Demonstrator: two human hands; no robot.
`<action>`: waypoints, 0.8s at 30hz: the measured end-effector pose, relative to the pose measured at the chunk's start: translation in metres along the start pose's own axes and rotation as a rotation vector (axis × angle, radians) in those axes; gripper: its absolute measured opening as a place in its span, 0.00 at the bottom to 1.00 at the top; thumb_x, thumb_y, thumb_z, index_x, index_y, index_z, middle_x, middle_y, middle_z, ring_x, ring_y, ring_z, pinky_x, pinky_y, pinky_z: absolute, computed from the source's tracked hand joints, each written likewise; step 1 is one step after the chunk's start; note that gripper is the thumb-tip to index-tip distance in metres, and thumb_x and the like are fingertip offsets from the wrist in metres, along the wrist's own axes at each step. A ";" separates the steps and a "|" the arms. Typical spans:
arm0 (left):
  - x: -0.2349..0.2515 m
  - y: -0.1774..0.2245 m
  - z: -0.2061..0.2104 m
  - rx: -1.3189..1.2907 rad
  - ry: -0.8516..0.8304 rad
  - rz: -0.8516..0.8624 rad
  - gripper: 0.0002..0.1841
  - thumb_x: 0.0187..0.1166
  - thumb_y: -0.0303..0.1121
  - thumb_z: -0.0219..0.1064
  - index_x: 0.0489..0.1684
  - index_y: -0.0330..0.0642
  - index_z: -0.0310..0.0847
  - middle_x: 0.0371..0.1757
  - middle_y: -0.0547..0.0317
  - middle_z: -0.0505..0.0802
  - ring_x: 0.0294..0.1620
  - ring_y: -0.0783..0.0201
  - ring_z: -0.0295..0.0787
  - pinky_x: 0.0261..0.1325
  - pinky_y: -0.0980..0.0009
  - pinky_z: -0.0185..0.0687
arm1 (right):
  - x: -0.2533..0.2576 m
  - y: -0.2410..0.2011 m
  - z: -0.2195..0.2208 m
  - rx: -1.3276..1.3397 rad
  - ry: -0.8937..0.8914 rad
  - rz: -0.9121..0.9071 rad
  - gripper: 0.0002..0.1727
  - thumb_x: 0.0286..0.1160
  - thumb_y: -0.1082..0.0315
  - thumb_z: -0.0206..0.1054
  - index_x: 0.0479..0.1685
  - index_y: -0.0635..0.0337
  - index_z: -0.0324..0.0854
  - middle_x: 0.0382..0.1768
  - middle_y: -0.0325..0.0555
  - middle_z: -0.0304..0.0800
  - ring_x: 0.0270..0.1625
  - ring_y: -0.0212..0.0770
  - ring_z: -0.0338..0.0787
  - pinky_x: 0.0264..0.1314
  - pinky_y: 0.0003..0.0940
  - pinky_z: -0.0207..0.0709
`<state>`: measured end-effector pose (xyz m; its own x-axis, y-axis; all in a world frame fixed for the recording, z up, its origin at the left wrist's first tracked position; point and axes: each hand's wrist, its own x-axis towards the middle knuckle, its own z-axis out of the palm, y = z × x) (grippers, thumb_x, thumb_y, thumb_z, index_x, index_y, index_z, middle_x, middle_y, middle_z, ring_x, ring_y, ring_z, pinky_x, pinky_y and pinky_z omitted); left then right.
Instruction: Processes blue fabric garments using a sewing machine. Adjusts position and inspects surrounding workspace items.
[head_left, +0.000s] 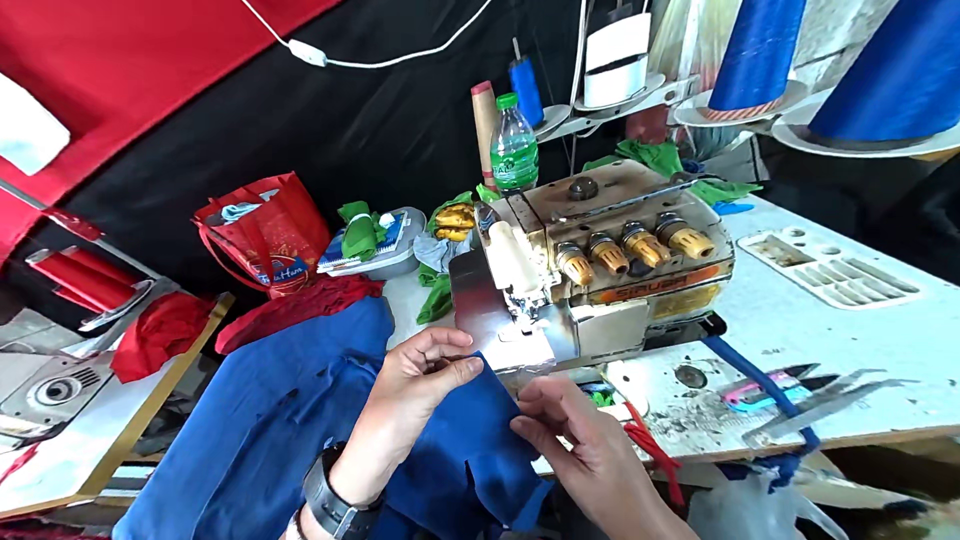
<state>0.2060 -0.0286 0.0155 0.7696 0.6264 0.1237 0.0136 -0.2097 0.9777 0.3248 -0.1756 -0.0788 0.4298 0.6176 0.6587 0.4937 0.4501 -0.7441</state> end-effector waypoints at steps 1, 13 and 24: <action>0.002 -0.001 0.002 0.009 -0.005 0.007 0.11 0.68 0.22 0.75 0.47 0.43 0.90 0.36 0.62 0.93 0.37 0.72 0.89 0.44 0.77 0.86 | -0.002 -0.002 0.000 -0.003 -0.001 -0.024 0.11 0.85 0.67 0.64 0.55 0.66 0.77 0.38 0.44 0.91 0.40 0.23 0.90 0.46 0.15 0.84; 0.037 -0.019 0.046 0.274 0.030 0.300 0.10 0.65 0.23 0.79 0.40 0.45 0.89 0.35 0.69 0.93 0.30 0.77 0.85 0.33 0.82 0.81 | -0.002 0.018 -0.018 -0.088 0.048 0.100 0.15 0.83 0.70 0.60 0.63 0.60 0.84 0.40 0.46 0.90 0.32 0.24 0.84 0.35 0.16 0.79; 0.041 -0.061 0.054 0.840 0.344 0.719 0.11 0.73 0.39 0.74 0.45 0.45 0.85 0.53 0.56 0.88 0.59 0.63 0.79 0.62 0.70 0.71 | 0.011 0.004 -0.021 -0.374 -0.066 0.311 0.25 0.75 0.73 0.61 0.73 0.71 0.78 0.25 0.45 0.85 0.23 0.35 0.80 0.28 0.27 0.78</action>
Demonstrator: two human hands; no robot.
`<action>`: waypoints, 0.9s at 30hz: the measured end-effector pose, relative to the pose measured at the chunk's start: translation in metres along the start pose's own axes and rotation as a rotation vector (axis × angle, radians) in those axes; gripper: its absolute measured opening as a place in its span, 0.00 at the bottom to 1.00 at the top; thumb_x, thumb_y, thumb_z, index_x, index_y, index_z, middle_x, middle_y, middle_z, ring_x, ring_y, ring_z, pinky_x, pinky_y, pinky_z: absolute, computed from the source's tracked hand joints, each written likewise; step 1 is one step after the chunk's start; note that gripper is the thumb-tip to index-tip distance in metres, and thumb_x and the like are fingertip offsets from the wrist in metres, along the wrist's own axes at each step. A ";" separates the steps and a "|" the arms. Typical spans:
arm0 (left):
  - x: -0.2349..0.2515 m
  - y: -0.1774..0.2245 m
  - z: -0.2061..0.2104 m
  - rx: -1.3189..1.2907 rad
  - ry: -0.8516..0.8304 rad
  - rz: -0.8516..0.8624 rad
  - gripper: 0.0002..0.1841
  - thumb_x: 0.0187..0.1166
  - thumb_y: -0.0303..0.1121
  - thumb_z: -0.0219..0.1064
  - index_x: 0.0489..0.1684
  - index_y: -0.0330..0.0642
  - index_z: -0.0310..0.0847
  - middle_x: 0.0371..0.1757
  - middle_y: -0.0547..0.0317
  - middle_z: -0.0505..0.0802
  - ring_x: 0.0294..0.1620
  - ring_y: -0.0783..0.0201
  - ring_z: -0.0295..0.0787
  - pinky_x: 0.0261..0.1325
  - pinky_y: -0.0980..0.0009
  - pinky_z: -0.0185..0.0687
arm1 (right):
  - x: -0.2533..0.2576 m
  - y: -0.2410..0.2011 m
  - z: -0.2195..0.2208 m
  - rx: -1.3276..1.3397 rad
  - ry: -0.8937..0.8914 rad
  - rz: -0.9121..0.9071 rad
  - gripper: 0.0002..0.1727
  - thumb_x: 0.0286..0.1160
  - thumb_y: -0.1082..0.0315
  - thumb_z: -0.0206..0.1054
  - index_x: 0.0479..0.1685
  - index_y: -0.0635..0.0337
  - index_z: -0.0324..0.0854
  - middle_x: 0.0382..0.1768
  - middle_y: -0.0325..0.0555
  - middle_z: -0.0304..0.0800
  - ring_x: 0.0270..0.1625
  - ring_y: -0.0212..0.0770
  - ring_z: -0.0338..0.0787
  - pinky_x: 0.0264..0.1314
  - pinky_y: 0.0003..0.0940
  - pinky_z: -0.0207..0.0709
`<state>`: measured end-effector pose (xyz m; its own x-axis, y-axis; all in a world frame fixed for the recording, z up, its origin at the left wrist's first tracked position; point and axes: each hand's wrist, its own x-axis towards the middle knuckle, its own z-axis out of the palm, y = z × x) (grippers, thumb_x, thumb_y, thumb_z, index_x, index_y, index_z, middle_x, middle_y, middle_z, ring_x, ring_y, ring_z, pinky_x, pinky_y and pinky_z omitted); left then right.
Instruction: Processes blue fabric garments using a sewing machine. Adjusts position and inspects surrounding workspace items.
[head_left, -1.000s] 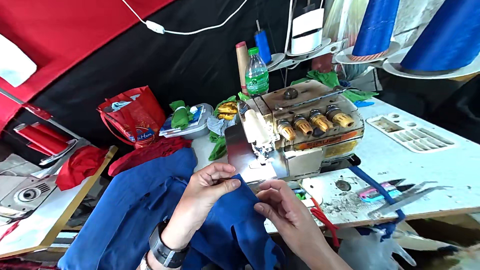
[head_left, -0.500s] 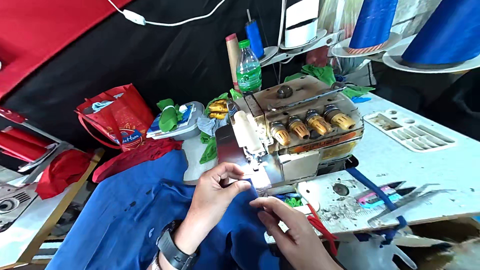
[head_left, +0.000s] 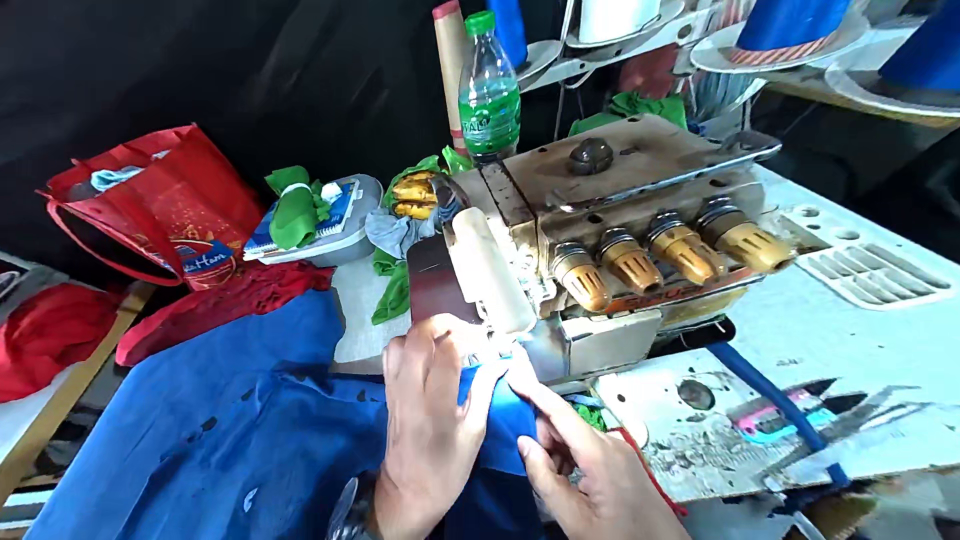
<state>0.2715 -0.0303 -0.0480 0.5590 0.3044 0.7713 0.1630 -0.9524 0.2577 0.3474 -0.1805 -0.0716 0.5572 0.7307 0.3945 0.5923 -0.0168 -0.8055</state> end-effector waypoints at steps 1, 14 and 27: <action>-0.002 0.003 -0.003 0.037 0.016 0.037 0.08 0.76 0.39 0.72 0.43 0.46 0.85 0.51 0.55 0.87 0.56 0.62 0.79 0.60 0.70 0.70 | 0.000 -0.005 -0.003 0.009 -0.028 0.031 0.25 0.75 0.74 0.61 0.73 0.73 0.77 0.25 0.46 0.84 0.23 0.35 0.80 0.28 0.28 0.78; -0.026 0.025 -0.013 -0.044 -0.279 0.018 0.14 0.90 0.40 0.55 0.53 0.42 0.84 0.55 0.52 0.90 0.60 0.58 0.79 0.70 0.70 0.62 | 0.012 -0.005 -0.030 0.269 -0.241 0.193 0.32 0.76 0.78 0.63 0.81 0.81 0.62 0.24 0.46 0.83 0.25 0.33 0.80 0.29 0.26 0.76; -0.013 0.012 -0.006 -0.050 -0.203 -0.030 0.16 0.85 0.41 0.61 0.49 0.40 0.91 0.52 0.52 0.95 0.61 0.62 0.85 0.73 0.71 0.69 | 0.017 -0.004 -0.017 0.407 -0.022 0.227 0.36 0.73 0.78 0.68 0.80 0.83 0.57 0.27 0.34 0.86 0.28 0.23 0.85 0.32 0.20 0.83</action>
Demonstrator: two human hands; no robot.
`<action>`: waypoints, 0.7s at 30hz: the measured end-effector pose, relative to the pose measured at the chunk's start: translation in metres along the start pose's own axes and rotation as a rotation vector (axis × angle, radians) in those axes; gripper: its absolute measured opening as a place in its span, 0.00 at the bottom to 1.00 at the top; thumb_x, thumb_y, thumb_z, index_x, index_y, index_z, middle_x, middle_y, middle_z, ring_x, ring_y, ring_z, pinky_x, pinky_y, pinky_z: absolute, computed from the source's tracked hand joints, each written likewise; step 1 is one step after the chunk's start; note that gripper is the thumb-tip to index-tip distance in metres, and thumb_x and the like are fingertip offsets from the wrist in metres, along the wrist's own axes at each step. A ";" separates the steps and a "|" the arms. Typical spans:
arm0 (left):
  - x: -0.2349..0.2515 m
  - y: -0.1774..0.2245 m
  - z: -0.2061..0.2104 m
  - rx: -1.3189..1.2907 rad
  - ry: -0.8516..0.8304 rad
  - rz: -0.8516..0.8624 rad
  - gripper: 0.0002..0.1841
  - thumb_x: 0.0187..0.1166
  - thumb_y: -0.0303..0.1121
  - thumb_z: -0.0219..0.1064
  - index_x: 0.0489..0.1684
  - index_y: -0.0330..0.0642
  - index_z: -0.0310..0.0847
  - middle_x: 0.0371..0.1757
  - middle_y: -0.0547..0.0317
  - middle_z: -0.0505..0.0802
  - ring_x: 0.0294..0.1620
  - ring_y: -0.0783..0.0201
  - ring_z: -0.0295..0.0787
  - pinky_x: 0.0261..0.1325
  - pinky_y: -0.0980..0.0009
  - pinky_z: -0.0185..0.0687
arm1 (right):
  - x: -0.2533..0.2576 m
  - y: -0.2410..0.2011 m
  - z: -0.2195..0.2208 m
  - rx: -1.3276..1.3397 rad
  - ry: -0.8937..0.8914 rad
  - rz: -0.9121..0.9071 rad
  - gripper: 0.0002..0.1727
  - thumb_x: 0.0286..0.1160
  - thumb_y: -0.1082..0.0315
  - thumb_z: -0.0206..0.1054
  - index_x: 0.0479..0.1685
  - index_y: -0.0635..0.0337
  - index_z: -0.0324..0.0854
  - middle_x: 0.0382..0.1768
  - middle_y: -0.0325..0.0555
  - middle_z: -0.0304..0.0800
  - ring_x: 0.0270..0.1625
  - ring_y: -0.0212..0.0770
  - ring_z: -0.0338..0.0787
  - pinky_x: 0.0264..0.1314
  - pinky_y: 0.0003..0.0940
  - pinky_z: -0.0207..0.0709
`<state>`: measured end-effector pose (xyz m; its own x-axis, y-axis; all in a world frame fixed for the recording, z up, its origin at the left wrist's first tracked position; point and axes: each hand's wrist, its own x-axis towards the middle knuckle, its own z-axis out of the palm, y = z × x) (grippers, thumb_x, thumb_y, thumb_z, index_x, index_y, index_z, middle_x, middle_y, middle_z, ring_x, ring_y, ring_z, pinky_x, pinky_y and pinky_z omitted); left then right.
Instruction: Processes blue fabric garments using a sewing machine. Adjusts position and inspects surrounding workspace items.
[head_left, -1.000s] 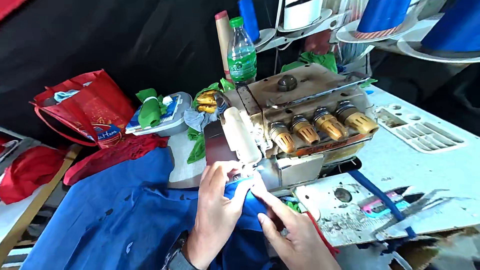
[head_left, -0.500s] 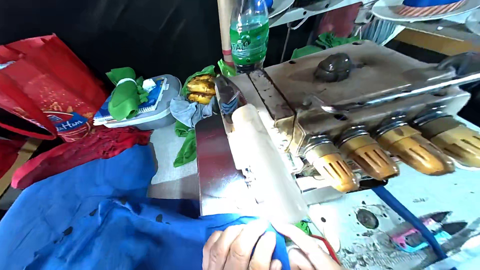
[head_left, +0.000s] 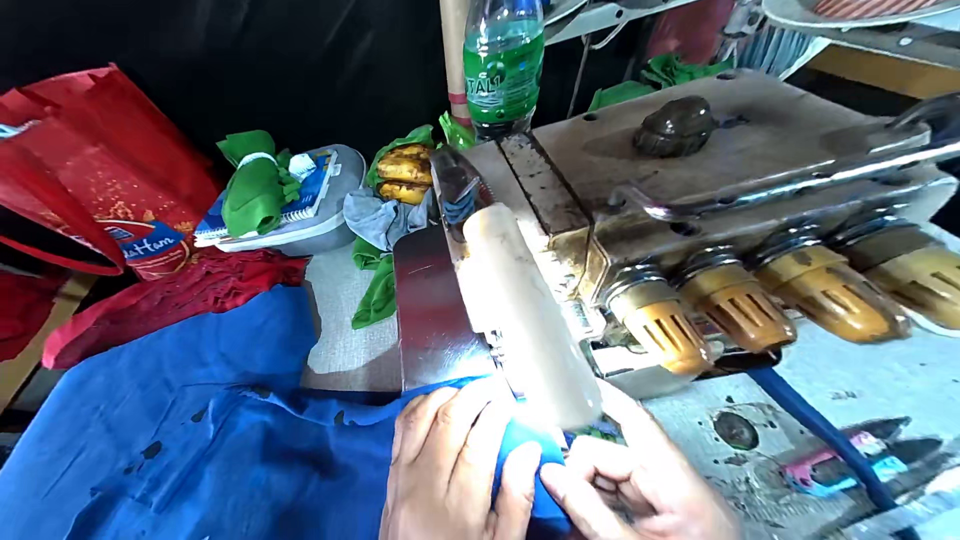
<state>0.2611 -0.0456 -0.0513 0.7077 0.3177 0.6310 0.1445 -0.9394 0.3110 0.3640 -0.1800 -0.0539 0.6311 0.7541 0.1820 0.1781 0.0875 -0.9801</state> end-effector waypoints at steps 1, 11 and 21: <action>0.000 0.000 0.001 0.008 0.018 0.009 0.15 0.84 0.41 0.62 0.48 0.41 0.91 0.50 0.53 0.94 0.60 0.64 0.85 0.72 0.72 0.70 | -0.001 0.002 0.001 0.031 0.009 -0.005 0.34 0.73 0.78 0.68 0.79 0.80 0.59 0.28 0.33 0.86 0.27 0.22 0.85 0.30 0.20 0.83; -0.002 -0.006 0.006 -0.004 0.072 0.076 0.14 0.80 0.40 0.65 0.50 0.42 0.92 0.55 0.59 0.94 0.61 0.64 0.87 0.71 0.65 0.78 | -0.004 0.047 0.000 0.173 0.154 -0.116 0.20 0.90 0.63 0.51 0.73 0.58 0.75 0.32 0.35 0.90 0.30 0.28 0.90 0.34 0.23 0.87; 0.001 -0.011 0.005 -0.047 0.006 0.106 0.15 0.83 0.38 0.63 0.55 0.39 0.91 0.60 0.54 0.92 0.65 0.56 0.86 0.73 0.56 0.77 | -0.012 0.029 0.011 0.229 0.164 -0.097 0.27 0.73 0.76 0.68 0.74 0.60 0.71 0.29 0.41 0.91 0.27 0.35 0.92 0.31 0.27 0.89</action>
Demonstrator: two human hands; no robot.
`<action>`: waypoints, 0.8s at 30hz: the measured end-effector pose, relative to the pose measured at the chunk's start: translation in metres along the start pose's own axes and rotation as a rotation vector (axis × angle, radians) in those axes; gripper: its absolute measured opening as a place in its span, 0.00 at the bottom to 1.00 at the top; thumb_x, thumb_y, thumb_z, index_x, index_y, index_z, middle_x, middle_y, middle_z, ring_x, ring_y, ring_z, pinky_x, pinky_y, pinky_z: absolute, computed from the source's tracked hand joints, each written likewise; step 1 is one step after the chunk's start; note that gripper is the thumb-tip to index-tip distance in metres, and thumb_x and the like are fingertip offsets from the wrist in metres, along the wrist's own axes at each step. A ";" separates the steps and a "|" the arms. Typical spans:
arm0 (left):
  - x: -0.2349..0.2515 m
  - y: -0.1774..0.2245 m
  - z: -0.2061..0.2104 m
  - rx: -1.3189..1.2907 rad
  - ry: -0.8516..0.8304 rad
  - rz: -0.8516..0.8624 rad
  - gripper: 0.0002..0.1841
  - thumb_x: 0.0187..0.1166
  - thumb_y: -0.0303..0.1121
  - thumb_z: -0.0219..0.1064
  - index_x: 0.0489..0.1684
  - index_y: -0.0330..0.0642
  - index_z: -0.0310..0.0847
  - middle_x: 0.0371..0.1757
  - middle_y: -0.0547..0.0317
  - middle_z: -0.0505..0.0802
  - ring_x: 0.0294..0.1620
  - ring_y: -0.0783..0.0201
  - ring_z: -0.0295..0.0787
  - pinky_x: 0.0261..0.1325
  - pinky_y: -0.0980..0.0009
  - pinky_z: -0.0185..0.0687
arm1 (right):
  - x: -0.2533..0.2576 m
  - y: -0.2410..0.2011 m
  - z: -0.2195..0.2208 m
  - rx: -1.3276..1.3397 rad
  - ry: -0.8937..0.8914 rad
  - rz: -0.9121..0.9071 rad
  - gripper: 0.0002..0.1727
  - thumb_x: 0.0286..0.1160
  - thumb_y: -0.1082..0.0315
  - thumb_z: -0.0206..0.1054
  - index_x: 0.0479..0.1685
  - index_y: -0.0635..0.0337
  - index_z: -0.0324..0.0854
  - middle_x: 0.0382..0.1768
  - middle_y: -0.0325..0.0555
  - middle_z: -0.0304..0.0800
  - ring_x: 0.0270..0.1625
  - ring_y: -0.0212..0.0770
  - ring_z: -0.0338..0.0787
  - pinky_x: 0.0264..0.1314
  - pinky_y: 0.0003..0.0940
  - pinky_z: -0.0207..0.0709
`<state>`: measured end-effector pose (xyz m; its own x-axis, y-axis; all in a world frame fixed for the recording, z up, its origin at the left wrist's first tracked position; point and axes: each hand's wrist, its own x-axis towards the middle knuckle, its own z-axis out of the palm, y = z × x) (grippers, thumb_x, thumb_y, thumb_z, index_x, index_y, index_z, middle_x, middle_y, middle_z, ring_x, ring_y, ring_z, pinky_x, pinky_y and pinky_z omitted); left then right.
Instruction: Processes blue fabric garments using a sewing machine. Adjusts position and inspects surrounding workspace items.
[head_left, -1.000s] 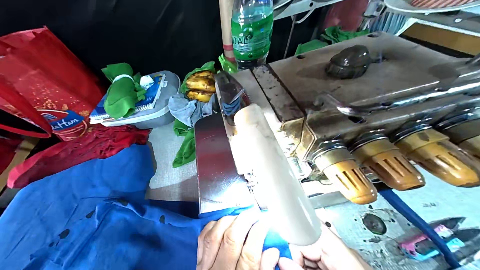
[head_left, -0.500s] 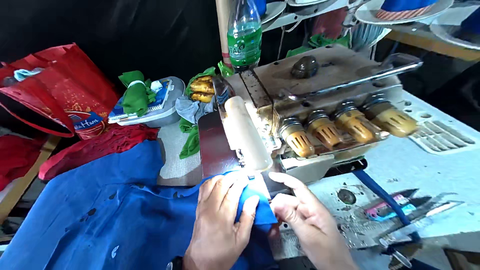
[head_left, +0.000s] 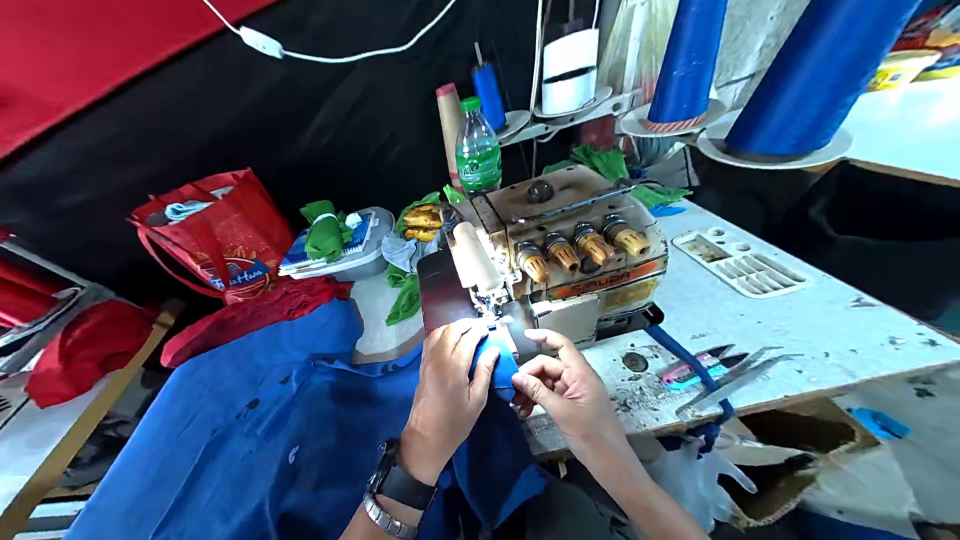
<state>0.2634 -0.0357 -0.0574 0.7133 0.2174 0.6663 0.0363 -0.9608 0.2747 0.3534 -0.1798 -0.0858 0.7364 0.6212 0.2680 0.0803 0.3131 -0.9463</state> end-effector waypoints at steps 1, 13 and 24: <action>-0.001 0.000 0.000 -0.004 -0.004 0.010 0.15 0.83 0.37 0.63 0.55 0.39 0.91 0.61 0.52 0.91 0.66 0.55 0.85 0.73 0.55 0.77 | 0.000 0.000 0.000 -0.006 0.004 0.001 0.27 0.72 0.76 0.69 0.73 0.60 0.71 0.29 0.41 0.91 0.26 0.35 0.92 0.31 0.28 0.89; -0.019 0.016 0.007 0.185 0.022 -0.052 0.22 0.84 0.48 0.60 0.63 0.43 0.89 0.68 0.53 0.89 0.73 0.50 0.82 0.76 0.43 0.68 | 0.002 0.005 -0.001 -0.047 0.026 -0.042 0.22 0.71 0.75 0.69 0.65 0.62 0.75 0.28 0.39 0.90 0.26 0.32 0.90 0.31 0.25 0.86; -0.025 0.015 0.015 0.252 0.059 -0.051 0.24 0.87 0.50 0.53 0.65 0.45 0.88 0.69 0.54 0.90 0.74 0.50 0.82 0.79 0.44 0.66 | -0.001 0.006 0.002 -0.054 0.064 -0.086 0.17 0.71 0.75 0.68 0.58 0.63 0.74 0.28 0.35 0.90 0.27 0.29 0.90 0.29 0.22 0.86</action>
<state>0.2560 -0.0577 -0.0804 0.6644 0.2694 0.6971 0.2497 -0.9592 0.1327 0.3516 -0.1771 -0.0913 0.7667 0.5457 0.3381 0.1798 0.3230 -0.9292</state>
